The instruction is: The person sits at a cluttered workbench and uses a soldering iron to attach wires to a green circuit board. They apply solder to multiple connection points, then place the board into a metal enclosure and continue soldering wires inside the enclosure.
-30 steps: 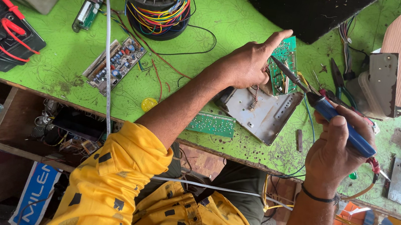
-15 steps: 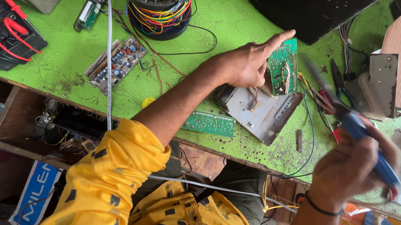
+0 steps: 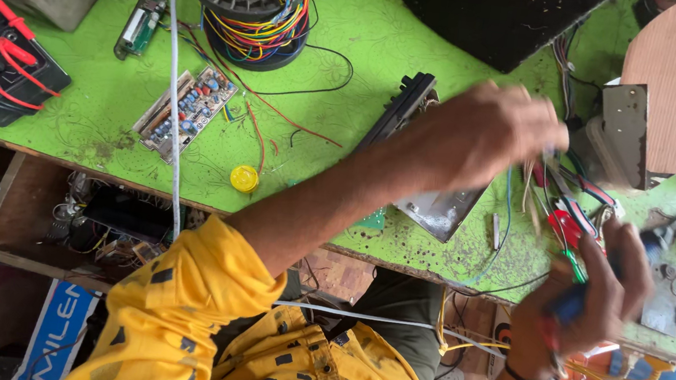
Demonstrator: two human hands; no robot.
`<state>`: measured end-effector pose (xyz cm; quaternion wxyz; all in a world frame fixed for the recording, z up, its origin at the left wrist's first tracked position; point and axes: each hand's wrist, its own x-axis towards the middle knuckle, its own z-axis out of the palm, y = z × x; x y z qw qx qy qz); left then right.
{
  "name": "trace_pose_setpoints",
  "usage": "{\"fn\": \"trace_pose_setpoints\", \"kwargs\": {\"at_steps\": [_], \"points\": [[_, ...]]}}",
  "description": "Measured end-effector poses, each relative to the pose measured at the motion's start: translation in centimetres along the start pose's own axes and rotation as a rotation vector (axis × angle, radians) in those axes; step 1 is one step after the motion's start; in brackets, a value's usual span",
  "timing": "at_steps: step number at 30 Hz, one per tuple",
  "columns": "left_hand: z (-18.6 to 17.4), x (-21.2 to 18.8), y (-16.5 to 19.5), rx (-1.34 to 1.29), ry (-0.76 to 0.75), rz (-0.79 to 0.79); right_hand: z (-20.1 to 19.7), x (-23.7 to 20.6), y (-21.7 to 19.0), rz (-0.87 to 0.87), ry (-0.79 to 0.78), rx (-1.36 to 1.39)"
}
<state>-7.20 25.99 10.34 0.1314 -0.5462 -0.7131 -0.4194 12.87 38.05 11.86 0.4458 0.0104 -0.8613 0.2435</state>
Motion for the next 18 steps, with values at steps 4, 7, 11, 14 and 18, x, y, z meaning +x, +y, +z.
{"fn": "trace_pose_setpoints", "kwargs": {"at_steps": [4,7,11,14,18], "points": [[-0.4,-1.5,3.2,0.057,-0.127,0.044,1.8,-0.5,0.1,0.031,-0.19,-0.12],[-1.8,-3.1,3.0,-0.033,-0.026,0.019,3.5,-0.2,1.1,0.064,-0.189,-0.068],[-4.7,-5.8,2.1,0.038,0.023,-0.16,3.8,1.0,2.2,-0.05,-0.302,-0.161],[-6.3,-9.2,3.5,0.132,0.024,-0.299,3.9,1.7,2.1,-0.074,-0.389,-0.135],[-7.3,-15.9,5.7,0.321,-0.157,-0.386,4.4,1.2,1.1,-0.08,-0.459,-0.171]]}}
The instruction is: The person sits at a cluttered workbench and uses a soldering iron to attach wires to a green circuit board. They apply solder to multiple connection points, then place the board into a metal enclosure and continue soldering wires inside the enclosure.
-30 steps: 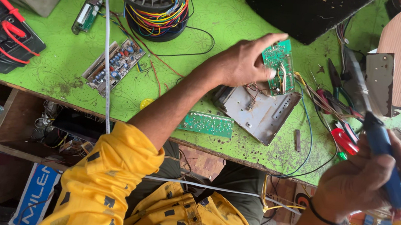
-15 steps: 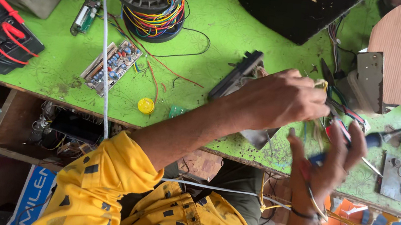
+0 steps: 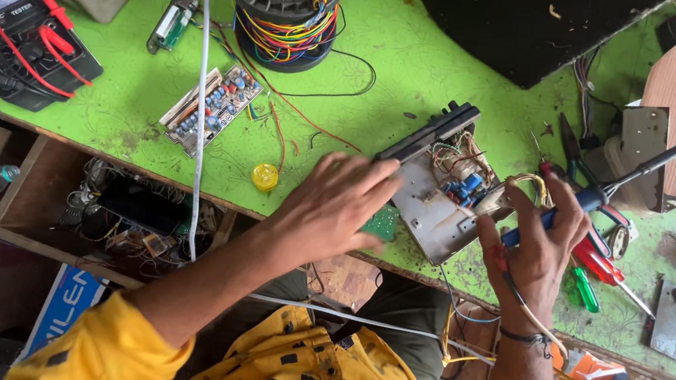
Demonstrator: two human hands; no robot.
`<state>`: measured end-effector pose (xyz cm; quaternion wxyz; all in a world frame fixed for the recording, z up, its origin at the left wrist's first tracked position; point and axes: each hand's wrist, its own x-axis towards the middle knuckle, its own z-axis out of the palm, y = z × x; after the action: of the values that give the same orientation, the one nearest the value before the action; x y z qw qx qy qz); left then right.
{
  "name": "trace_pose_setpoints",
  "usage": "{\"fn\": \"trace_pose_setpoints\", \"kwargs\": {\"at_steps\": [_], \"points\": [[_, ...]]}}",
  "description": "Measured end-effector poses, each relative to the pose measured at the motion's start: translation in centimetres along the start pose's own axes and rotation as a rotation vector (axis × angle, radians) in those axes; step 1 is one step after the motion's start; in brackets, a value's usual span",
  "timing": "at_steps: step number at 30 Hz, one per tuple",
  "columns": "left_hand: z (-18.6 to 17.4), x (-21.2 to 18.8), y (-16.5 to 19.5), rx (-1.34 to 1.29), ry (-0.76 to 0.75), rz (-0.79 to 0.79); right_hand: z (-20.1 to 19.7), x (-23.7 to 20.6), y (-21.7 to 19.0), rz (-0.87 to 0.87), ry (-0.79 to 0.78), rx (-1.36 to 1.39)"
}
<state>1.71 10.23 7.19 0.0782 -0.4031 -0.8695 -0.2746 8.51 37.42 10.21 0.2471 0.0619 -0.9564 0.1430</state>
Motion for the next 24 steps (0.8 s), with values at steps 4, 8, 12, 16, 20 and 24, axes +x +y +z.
{"fn": "trace_pose_setpoints", "kwargs": {"at_steps": [4,8,12,16,20,24], "points": [[0.8,-2.8,-2.5,0.215,-0.025,0.111,0.6,-0.3,-0.8,0.062,-0.054,-0.047],[-1.1,-2.8,-5.5,0.138,-0.189,-0.004,0.2,0.1,-0.5,-0.013,-0.04,-0.046],[-2.7,-1.0,-5.7,0.192,-0.03,-0.088,-0.6,0.1,-0.4,-0.033,-0.091,-0.022],[0.6,3.5,-2.4,0.134,-0.001,-0.221,-0.3,-0.1,-0.9,-0.058,-0.095,-0.063],[1.4,6.8,-1.3,0.012,-0.095,-0.362,-1.3,0.5,-0.3,-0.056,0.022,-0.025],[-3.3,7.4,0.1,-0.165,0.368,-0.077,-4.5,0.1,1.5,-0.005,0.327,0.123]]}}
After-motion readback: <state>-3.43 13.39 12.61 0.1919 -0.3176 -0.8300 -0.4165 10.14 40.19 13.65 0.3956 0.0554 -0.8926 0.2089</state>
